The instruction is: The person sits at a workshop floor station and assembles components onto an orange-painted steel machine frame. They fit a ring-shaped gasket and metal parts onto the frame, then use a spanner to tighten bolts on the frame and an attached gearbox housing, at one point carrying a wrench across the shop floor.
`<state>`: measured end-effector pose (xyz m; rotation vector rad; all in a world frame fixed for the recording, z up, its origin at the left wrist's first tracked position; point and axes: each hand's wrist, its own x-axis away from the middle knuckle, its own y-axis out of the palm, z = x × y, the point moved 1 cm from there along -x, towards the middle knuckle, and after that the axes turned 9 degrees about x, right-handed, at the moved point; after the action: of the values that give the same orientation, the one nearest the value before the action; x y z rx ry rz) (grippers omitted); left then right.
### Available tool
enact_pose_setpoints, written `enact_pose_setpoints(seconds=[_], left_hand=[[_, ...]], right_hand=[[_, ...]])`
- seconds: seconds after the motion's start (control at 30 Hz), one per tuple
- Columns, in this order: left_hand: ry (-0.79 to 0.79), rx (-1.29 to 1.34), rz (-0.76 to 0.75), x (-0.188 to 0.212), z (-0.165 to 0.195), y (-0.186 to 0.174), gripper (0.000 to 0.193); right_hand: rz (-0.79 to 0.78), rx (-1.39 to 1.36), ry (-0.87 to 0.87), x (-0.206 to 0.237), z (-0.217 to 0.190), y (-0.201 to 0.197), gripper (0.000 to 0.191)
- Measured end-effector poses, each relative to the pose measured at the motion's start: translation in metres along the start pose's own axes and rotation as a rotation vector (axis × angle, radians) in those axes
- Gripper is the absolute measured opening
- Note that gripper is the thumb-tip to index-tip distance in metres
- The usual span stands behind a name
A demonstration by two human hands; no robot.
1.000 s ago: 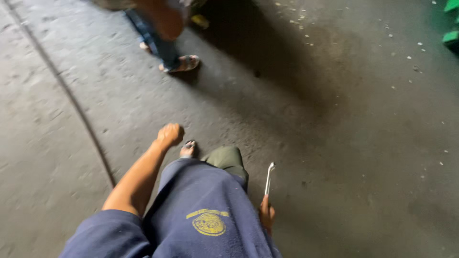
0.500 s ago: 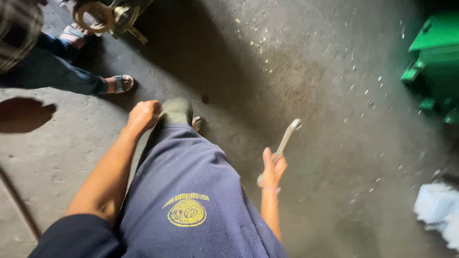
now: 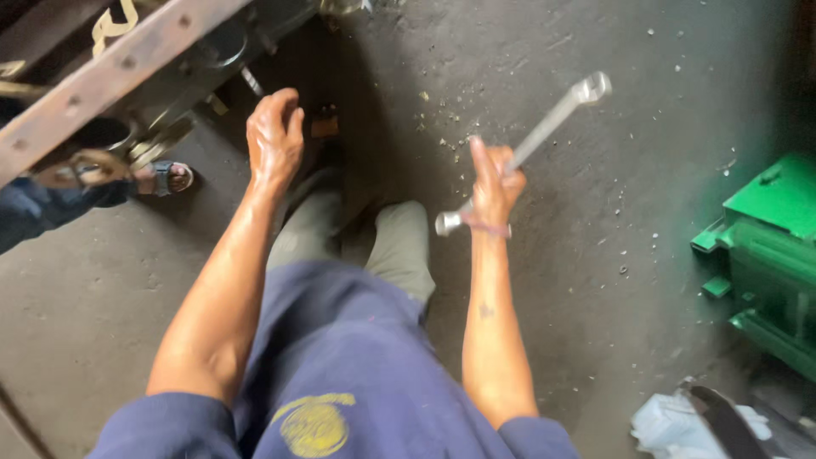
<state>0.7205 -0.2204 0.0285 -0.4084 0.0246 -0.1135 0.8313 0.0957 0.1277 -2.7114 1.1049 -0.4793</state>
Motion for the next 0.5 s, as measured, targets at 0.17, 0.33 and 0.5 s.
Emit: enact_pose_setpoints(seconds=[0.17, 0.33, 0.5], left_hand=[[-0.203, 0.056, 0.152, -0.061, -0.012, 0.050, 0.038], [-0.259, 0.277, 0.275, -0.081, -0.034, 0.084, 0.040], [-0.142, 0.418, 0.384, -0.073, -0.038, 0.109, 0.024]], right_hand=[[-0.297, 0.058, -0.018, -0.141, 0.038, 0.105, 0.015], [-0.486, -0.052, 0.026, -0.245, 0.111, 0.195, 0.011], [-0.629, -0.015, -0.161, -0.294, 0.182, 0.193, 0.029]])
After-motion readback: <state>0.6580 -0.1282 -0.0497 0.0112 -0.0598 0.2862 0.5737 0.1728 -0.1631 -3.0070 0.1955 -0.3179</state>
